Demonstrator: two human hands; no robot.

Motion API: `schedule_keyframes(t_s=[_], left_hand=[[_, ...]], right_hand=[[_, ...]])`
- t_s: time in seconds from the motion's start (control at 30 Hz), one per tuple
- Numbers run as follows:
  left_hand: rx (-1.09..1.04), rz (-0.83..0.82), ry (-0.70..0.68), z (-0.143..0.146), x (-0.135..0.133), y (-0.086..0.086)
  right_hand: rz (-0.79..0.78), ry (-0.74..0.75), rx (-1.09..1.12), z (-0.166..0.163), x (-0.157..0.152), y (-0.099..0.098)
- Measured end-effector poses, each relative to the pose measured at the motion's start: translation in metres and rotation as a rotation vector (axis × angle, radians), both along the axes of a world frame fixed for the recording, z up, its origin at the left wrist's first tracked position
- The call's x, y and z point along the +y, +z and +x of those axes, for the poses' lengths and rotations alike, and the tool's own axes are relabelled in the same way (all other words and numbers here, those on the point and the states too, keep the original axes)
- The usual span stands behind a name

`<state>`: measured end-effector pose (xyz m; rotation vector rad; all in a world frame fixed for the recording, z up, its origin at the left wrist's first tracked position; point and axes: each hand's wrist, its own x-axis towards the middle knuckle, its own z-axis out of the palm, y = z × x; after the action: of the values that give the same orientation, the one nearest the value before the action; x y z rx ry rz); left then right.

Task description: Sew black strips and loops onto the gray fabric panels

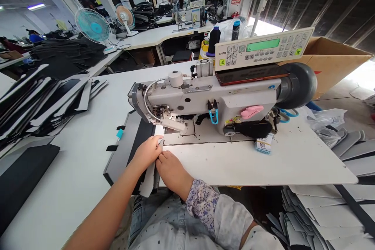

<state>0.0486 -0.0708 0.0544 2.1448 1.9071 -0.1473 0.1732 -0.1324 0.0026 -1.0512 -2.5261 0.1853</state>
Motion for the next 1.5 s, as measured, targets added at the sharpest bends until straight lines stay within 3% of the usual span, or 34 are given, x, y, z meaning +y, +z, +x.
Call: schedule_keyframes(t_s=[0.43, 0.6, 0.8, 1.03, 1.23, 1.5], left_hand=[[0.061, 0.055, -0.047, -0.003, 0.01, -0.004], [0.068, 0.013, -0.061, -0.003, 0.016, 0.002], [-0.003, -0.104, -0.084, -0.017, 0.003, 0.01], [-0.078, 0.076, 0.004, -0.018, -0.009, -0.013], [-0.09, 0.114, 0.03, -0.011, 0.01, -0.018], [-0.016, 0.224, -0.022, -0.013, 0.033, -0.028]], right_hand=[[-0.048, 0.036, 0.014, 0.0, -0.012, 0.007], [-0.013, 0.035, -0.036, -0.002, 0.0, 0.008], [-0.003, -0.038, -0.063, -0.001, 0.02, 0.002], [-0.033, -0.101, -0.004, -0.001, 0.045, 0.004], [0.0, -0.142, -0.045, -0.003, 0.069, -0.008], [-0.069, -0.27, 0.064, 0.001, 0.089, -0.019]])
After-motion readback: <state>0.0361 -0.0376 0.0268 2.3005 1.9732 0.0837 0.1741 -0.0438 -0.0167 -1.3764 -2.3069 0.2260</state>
